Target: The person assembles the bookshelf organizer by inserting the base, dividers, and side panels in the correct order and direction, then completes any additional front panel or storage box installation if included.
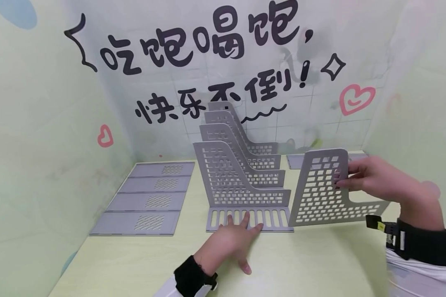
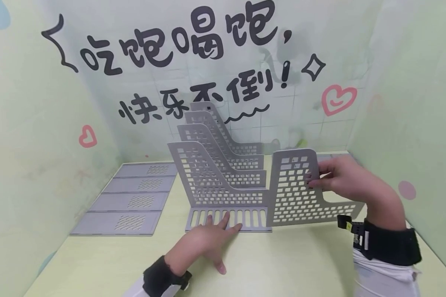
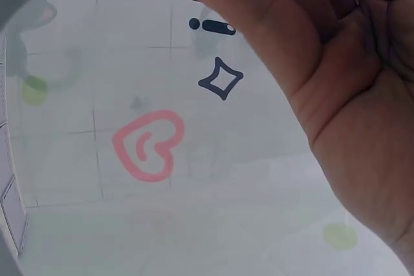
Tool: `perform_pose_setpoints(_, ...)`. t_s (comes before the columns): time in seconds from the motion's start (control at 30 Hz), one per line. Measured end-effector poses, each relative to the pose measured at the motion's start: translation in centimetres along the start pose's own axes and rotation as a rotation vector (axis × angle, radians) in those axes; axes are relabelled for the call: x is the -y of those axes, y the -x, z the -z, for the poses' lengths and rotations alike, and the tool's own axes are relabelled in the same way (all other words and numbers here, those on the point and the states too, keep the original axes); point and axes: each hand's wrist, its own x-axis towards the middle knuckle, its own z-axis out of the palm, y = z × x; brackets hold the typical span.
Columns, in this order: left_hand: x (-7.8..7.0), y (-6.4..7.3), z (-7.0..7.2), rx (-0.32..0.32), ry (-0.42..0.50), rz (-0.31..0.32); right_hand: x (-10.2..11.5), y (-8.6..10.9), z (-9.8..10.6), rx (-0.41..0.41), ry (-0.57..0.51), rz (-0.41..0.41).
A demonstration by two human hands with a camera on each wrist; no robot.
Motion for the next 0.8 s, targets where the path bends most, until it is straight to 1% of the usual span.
perform_pose_setpoints(0.1,0.0,0.01,-0.02,-0.003,-0.004,-0.004,-0.08,-0.05,-0.07,0.036,-0.012,-0.009)
perform_pose_setpoints(0.27,0.0,0.0,-0.11,-0.004,0.0,-0.004,0.05,-0.22,-0.05,0.07,0.017,-0.059)
perform_pose_setpoints(0.33,0.03,-0.04,-0.12,-0.002,0.003,-0.003,0.05,-0.32,-0.05,0.085,0.012,-0.072)
perform_pose_setpoints(0.57,0.11,-0.08,-0.07,-0.004,0.009,-0.004,-0.09,-0.36,-0.01,0.116,-0.011,-0.063)
perform_pose_setpoints(0.8,0.11,0.04,0.0,-0.002,0.018,-0.004,0.39,-0.46,-0.1,0.202,-0.078,-0.141)
